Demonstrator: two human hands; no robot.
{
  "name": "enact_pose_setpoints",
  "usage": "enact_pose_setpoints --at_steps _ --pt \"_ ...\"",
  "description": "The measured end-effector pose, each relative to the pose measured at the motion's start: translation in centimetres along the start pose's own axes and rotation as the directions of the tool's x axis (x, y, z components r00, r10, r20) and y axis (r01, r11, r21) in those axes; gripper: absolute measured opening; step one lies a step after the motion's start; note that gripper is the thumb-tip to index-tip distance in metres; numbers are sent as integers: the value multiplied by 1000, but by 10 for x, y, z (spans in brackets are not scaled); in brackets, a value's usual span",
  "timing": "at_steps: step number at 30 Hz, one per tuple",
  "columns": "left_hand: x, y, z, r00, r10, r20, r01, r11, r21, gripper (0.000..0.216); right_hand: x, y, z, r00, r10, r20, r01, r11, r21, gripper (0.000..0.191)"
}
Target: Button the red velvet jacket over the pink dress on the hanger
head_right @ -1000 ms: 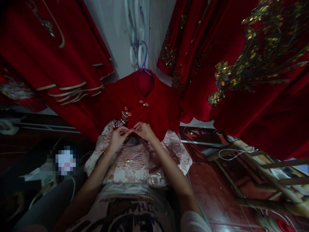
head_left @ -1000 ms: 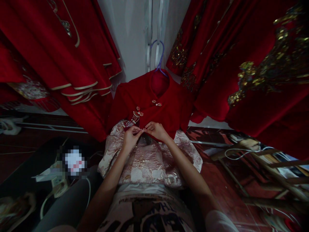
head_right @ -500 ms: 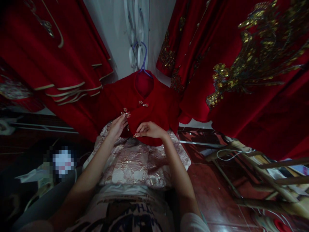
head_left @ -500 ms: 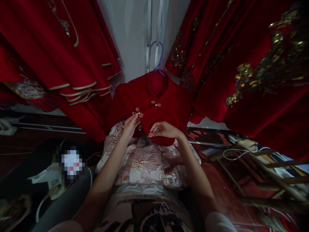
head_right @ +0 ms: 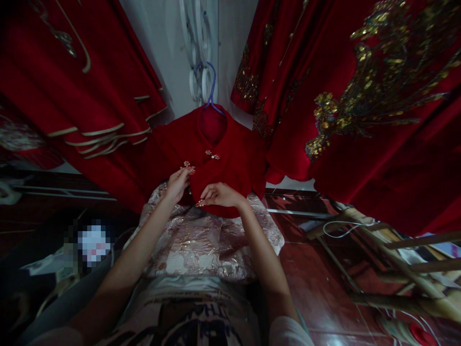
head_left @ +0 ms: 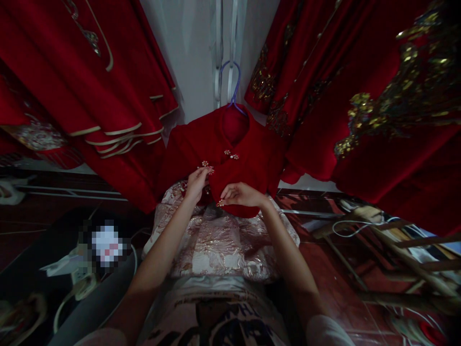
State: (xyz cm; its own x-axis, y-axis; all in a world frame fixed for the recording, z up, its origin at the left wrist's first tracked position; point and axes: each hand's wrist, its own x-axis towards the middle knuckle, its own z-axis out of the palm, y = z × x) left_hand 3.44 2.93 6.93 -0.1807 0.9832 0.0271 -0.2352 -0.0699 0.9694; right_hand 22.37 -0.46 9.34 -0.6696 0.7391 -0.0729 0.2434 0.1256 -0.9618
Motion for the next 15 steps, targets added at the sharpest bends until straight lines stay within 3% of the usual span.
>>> enact_pose_setpoints --at_steps 3,5,7,10,12,15 --pt "3 11 18 967 186 172 -218 957 190 22 -4 -1 -5 998 35 58 -34 999 -21 14" --pt "6 20 30 890 358 281 -440 836 328 17 -8 -2 -9 986 85 146 -81 996 -30 18" --pt "9 30 40 808 466 360 -589 656 473 18 -11 -3 -13 966 119 231 -118 993 -15 25" --pt "14 41 47 725 518 454 -667 363 650 16 -14 -4 -17 957 120 264 -131 991 22 34" --pt "16 46 47 682 517 518 -691 223 688 15 -15 -4 -18 960 113 256 -123 992 22 37" --pt "20 48 46 643 529 554 -722 177 668 15 -15 -4 -18 965 111 235 -113 994 -6 37"
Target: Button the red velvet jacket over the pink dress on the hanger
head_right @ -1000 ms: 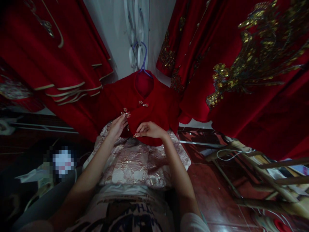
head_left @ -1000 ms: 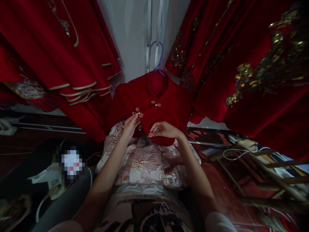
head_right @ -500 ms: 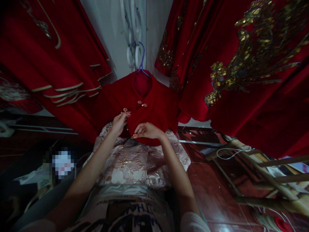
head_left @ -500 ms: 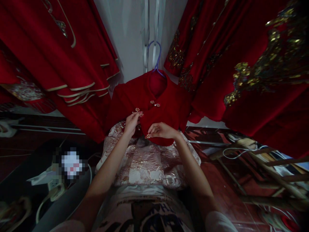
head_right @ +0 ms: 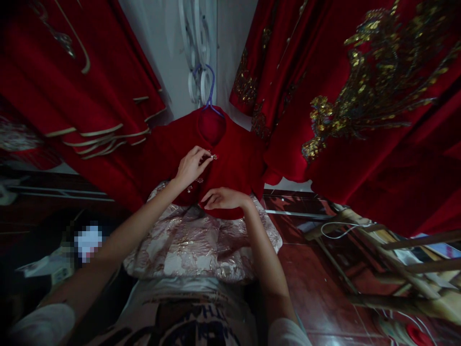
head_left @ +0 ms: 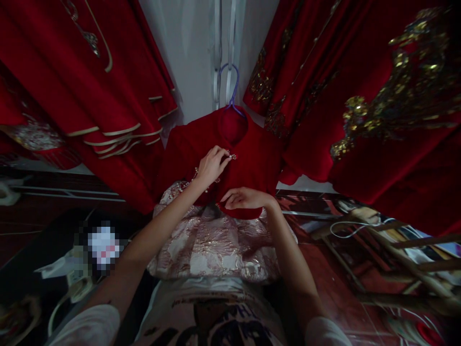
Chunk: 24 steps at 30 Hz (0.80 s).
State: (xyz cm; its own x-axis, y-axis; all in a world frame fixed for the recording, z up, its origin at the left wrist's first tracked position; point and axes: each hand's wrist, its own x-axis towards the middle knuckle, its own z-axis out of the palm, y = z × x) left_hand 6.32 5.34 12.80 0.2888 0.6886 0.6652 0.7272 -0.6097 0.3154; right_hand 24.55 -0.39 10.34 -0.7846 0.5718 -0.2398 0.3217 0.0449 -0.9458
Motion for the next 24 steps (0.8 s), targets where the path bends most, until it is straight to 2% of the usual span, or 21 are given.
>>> enact_pose_setpoints --at_steps 4,9,12,16,20,24 --pt "2 -3 2 1000 16 -26 -17 999 -34 17 1 -1 1 999 17 -30 -19 999 -48 34" --pt "7 -2 -2 995 96 30 -99 983 153 16 0 -3 2 999 27 -33 -29 998 -57 32" --pt "8 -1 -6 990 137 46 -143 974 177 14 0 -3 1 999 26 -38 -28 998 -64 31" --pt "8 -4 -6 986 169 10 -169 982 84 11 2 0 1 999 13 -33 -14 998 -54 30" --pt "7 -7 1 989 140 -40 -142 988 -62 8 4 2 1 1000 7 -29 -8 999 -41 31" --pt "5 -8 4 991 100 -88 -111 983 -143 6 5 0 2 992 -56 -117 49 997 -62 31"
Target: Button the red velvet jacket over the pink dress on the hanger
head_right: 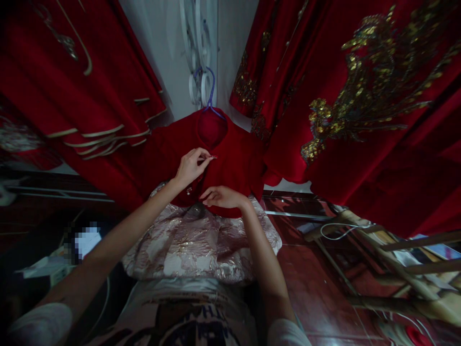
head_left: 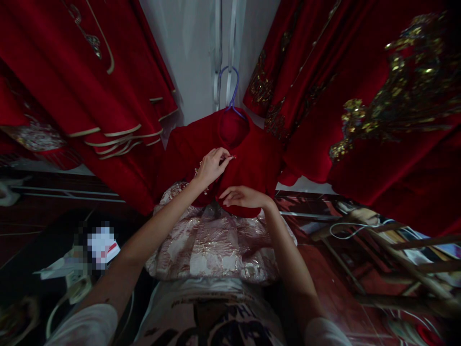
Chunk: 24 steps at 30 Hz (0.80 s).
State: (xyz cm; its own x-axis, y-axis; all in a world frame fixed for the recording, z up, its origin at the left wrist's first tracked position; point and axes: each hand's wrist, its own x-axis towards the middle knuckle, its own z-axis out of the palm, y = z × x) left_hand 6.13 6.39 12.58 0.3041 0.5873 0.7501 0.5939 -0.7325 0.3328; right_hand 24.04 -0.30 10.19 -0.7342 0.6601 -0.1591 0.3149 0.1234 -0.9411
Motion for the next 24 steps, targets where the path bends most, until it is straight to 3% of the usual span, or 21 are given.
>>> enact_pose_setpoints --at_steps 5,13,20,24 --pt "0 4 -5 995 96 -21 -94 991 101 9 1 -2 1 994 -37 -98 37 999 -2 30" --pt "0 7 -13 983 182 38 -186 968 170 16 3 -2 2 991 -40 -124 45 998 33 29" --pt "0 6 -14 998 52 38 -60 970 235 19 3 -3 3 993 -53 -103 60 996 63 29" --pt "4 5 -9 998 -59 7 57 984 169 13 3 -8 2 989 -80 -123 85 996 36 28"
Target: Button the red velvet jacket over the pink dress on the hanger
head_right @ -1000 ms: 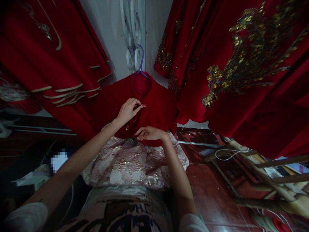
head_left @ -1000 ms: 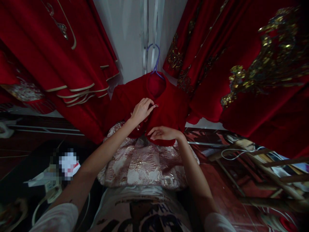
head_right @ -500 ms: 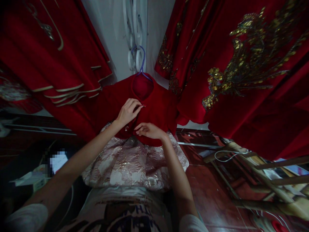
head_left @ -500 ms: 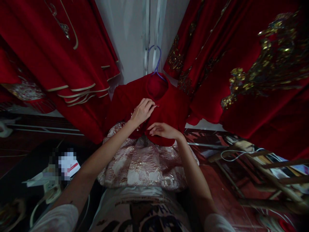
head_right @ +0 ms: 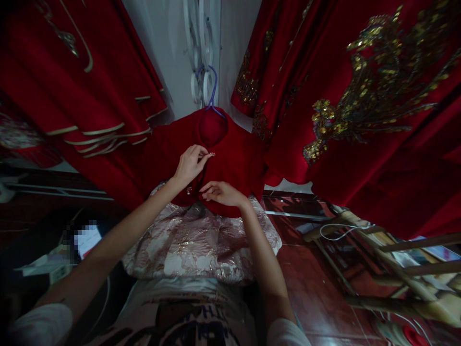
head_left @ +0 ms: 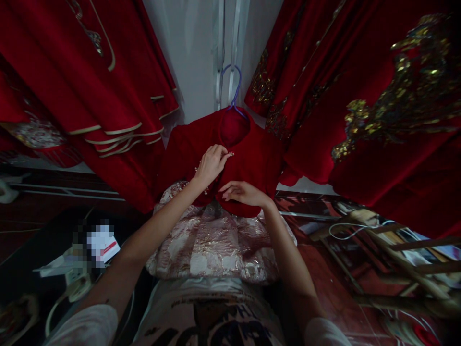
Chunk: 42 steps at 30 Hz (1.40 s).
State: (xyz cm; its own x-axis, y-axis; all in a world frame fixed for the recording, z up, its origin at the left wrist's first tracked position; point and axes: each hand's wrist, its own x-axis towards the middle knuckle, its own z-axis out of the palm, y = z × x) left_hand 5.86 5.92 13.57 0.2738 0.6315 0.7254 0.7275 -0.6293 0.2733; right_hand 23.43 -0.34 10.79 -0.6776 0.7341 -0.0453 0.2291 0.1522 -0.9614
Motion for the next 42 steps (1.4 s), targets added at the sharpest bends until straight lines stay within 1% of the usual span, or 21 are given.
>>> enact_pose_setpoints --at_steps 3,6,10,11,12,13,15,16,17,18,19,21,22,24,25,28,33,35,37,40,42 --pt "4 0 3 999 -52 14 52 997 -59 10 3 -6 -2 982 -86 -168 81 996 -32 28" --pt "6 0 5 999 -45 19 46 998 -43 9 5 -9 -5 913 -164 -374 164 986 -33 28" --pt "8 3 -1 999 -17 34 18 999 -38 12 6 -11 -9 864 -164 -476 176 984 -20 29" --pt "9 4 -4 1000 -14 18 14 1000 -28 15 7 -13 -10 837 -167 -521 176 984 -32 30" --pt "11 6 -7 1000 -14 -5 14 1000 -12 18 9 -16 -12 793 -178 -582 181 982 -54 31" --pt "13 9 -11 999 -18 -32 18 1000 9 22 13 -19 -13 731 -199 -653 189 978 -87 31" --pt "18 15 -17 996 -42 -77 46 998 46 27 23 -30 -15 584 -270 -766 213 961 -177 34" --pt "20 18 -19 994 -64 -93 70 996 62 28 30 -36 -15 532 -315 -786 225 948 -227 37" --pt "21 21 -20 990 -91 -108 99 992 80 29 38 -42 -15 513 -358 -780 233 933 -275 42" --pt "21 24 -21 985 -122 -125 135 986 99 31 47 -48 -13 521 -392 -759 233 920 -315 47" --pt "20 27 -21 977 -155 -144 173 978 120 34 55 -53 -10 548 -408 -730 216 913 -347 54" --pt "15 31 -21 960 -218 -175 245 958 149 42 70 -59 -3 591 -355 -725 91 922 -377 72" --pt "11 31 -22 952 -247 -182 275 949 152 46 75 -60 1 593 -299 -748 1 929 -370 83" --pt "3 28 -25 934 -302 -190 331 933 144 51 80 -57 5 557 -196 -807 -154 931 -332 101" --pt "0 25 -28 924 -329 -195 358 923 141 52 80 -55 4 534 -170 -828 -196 928 -317 106" --pt "-1 7 -40 891 -397 -220 434 887 159 56 73 -47 -8 464 -200 -863 -239 910 -339 110" --pt "21 -37 -63 872 -433 -229 471 869 149 56 61 -52 -63 335 -290 -896 -394 821 -414 101" --pt "30 -52 -70 866 -460 -196 492 854 168 57 57 -55 -87 309 -285 -907 -488 771 -409 92" --pt "37 -64 -74 859 -496 -126 512 835 202 60 51 -52 -106 349 -295 -890 -540 713 -448 83" --pt "39 -78 -76 854 -521 -5 506 827 243 65 39 -42 -121 430 -350 -833 -533 646 -546 75" --pt "39 -84 -78 848 -528 48 499 826 264 68 31 -36 -125 446 -396 -802 -523 612 -593 73"
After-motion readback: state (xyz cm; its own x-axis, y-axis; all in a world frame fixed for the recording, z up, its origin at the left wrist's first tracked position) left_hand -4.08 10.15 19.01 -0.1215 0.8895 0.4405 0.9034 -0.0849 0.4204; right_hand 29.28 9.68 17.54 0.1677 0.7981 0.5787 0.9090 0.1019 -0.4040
